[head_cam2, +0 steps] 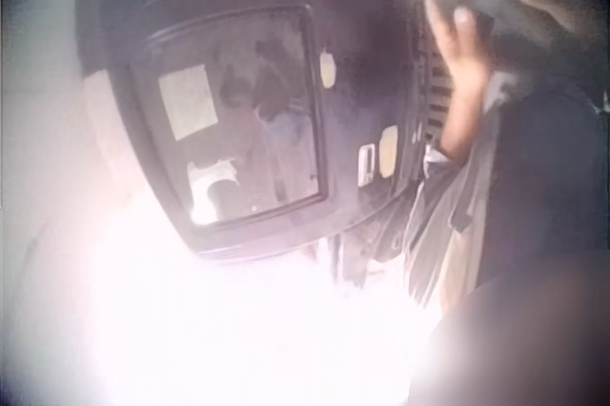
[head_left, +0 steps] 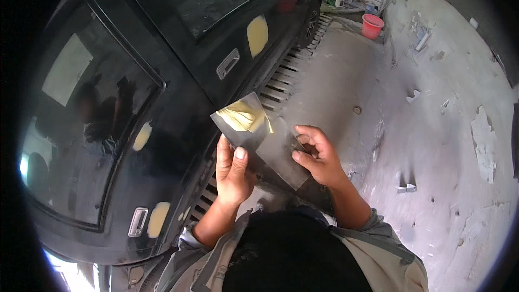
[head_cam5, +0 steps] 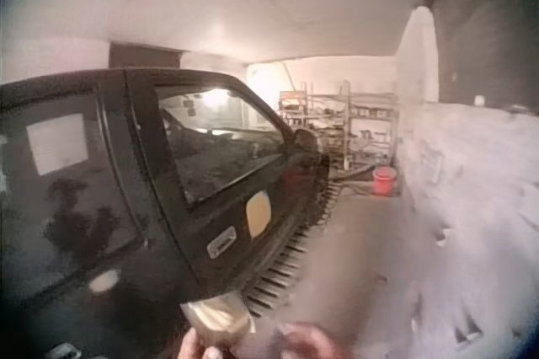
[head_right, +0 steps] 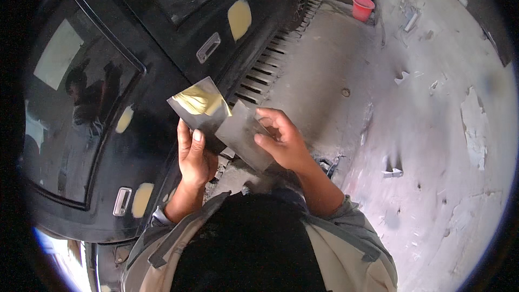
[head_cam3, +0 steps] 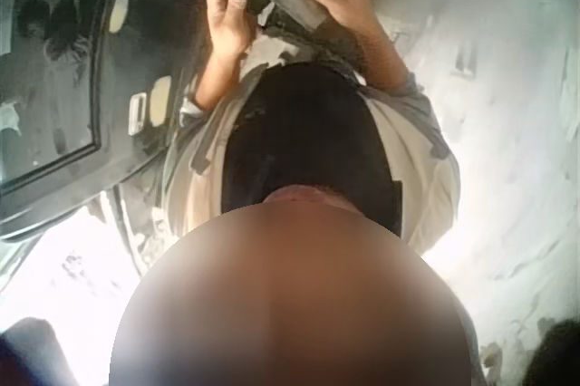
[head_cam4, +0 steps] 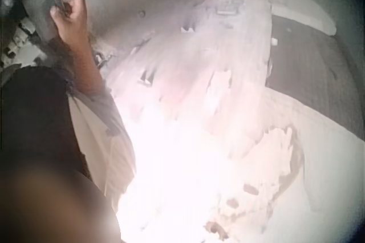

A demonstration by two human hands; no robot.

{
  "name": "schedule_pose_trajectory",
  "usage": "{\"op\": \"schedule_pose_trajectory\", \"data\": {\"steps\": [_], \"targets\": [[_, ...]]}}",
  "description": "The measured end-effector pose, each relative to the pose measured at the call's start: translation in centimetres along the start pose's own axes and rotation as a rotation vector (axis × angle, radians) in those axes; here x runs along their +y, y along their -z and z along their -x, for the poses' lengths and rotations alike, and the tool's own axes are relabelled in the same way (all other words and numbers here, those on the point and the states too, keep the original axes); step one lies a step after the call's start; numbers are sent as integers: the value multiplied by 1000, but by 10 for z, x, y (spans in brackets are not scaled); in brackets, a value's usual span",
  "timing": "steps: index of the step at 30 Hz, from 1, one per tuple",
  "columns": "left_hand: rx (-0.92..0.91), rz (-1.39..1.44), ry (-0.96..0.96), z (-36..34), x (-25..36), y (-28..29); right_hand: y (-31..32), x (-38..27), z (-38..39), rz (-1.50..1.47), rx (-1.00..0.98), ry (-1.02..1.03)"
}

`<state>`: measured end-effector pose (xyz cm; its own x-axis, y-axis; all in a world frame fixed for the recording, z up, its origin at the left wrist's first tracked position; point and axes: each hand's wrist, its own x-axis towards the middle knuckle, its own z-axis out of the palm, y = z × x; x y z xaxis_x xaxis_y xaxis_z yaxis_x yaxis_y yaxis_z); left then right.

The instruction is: The person scoops a beige paste from a bucket onto a metal sheet, spreads it with a putty knife, and applies it to a black car door. The person repeatedly smooths the paste on the door surface using the putty knife.

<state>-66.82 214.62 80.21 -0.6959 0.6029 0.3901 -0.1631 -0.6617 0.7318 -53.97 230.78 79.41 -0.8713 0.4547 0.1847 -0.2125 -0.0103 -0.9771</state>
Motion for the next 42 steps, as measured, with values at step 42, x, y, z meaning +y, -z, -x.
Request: {"op": "schedule_pose_trajectory", "data": {"steps": [42], "targets": [[439, 3, 109, 30, 71, 103, -126, -9, -89, 1005, -381, 808]]}}
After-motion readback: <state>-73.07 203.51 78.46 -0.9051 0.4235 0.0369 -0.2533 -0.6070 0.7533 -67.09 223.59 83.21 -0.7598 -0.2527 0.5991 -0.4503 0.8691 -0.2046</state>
